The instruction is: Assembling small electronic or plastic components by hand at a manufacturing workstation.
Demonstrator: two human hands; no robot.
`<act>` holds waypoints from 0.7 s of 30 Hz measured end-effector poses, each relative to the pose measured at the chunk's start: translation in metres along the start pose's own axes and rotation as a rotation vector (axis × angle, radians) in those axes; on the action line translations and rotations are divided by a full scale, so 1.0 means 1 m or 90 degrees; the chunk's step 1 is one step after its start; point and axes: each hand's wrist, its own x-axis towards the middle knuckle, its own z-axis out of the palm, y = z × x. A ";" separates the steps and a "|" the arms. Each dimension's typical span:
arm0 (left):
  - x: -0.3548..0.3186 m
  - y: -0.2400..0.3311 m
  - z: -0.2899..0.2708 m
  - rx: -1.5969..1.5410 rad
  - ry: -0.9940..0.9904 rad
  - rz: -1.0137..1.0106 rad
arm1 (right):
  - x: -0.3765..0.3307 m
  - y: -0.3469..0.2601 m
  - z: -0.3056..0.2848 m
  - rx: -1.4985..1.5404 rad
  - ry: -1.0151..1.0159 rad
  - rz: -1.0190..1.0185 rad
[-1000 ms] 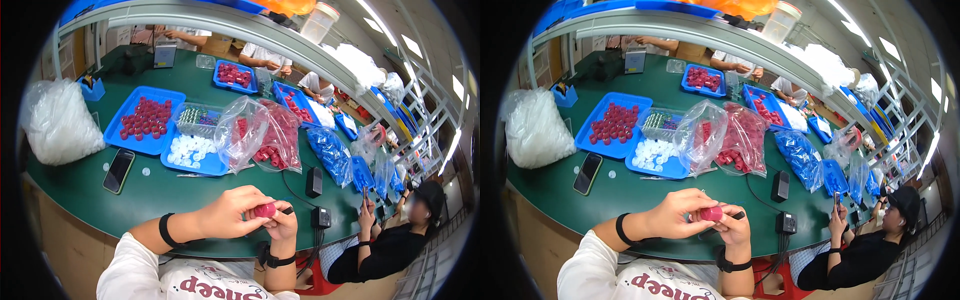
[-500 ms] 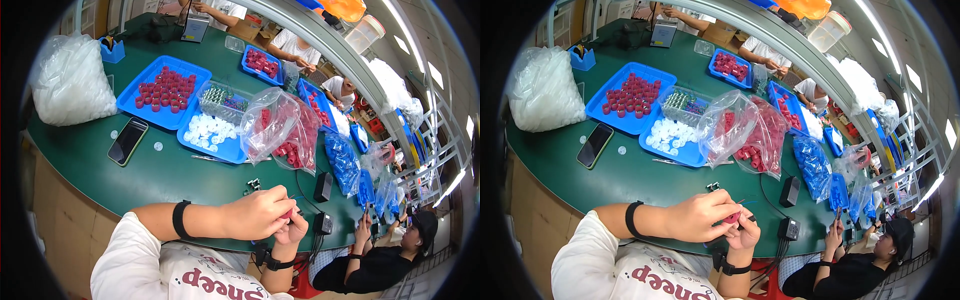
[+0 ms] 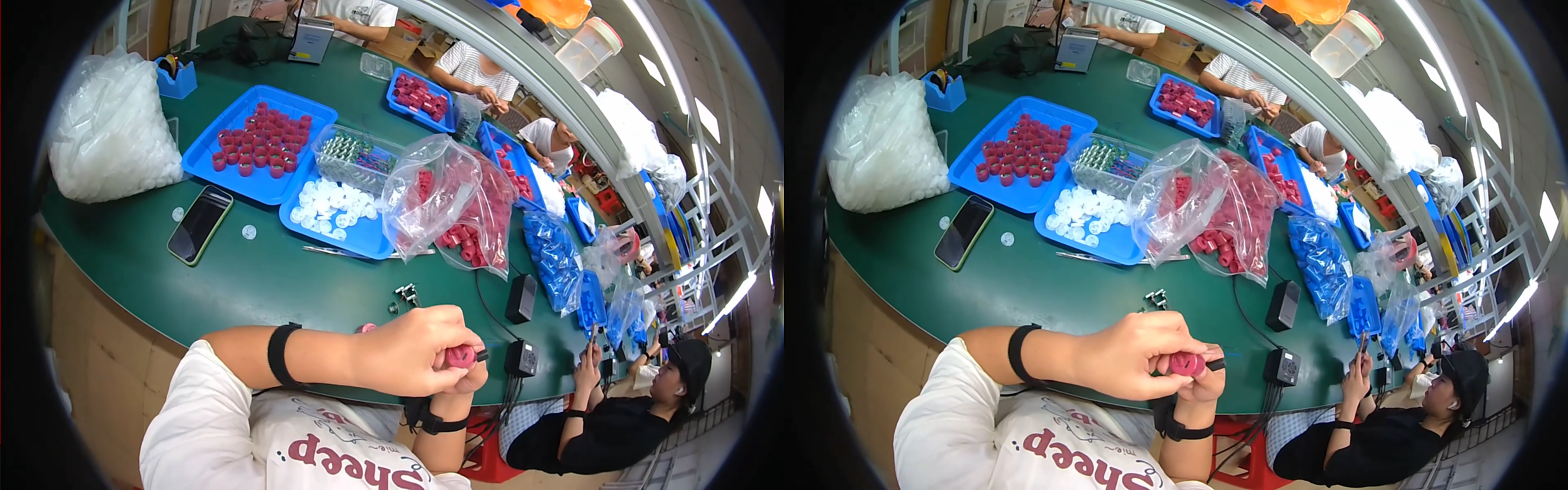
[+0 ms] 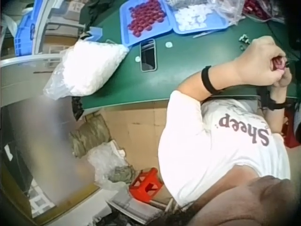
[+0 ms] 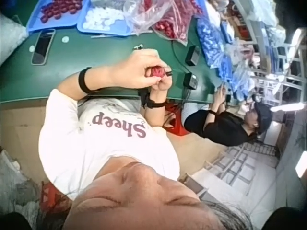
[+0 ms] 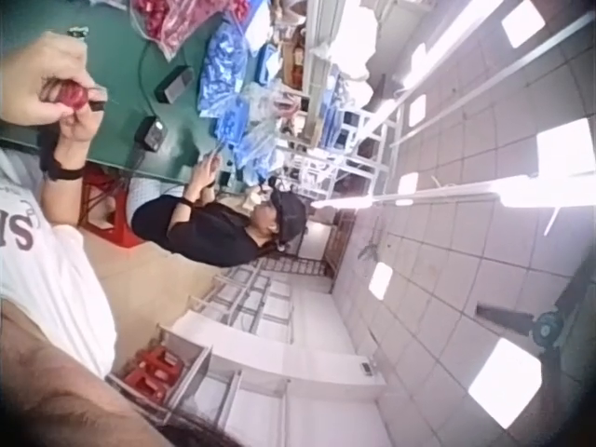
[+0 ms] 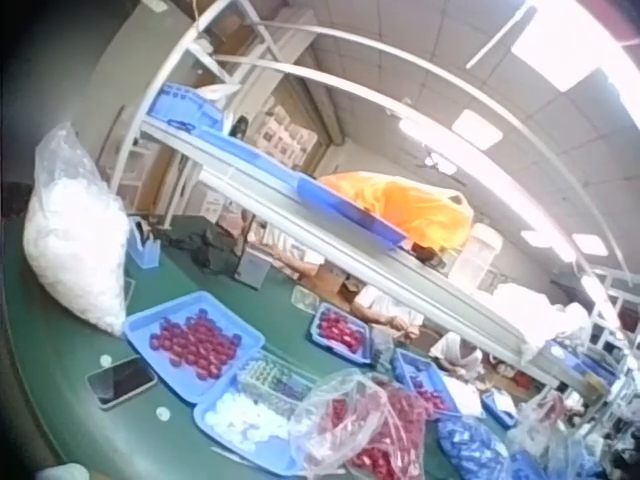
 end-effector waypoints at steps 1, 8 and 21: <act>0.000 0.004 0.000 -0.028 -0.026 -0.036 | 0.000 0.001 0.009 -0.016 0.002 -0.034; -0.001 0.012 0.007 -0.037 -0.013 0.037 | -0.007 -0.003 0.009 0.027 -0.003 -0.131; -0.005 -0.002 0.005 0.121 0.010 0.114 | -0.011 -0.023 0.002 0.047 -0.037 0.101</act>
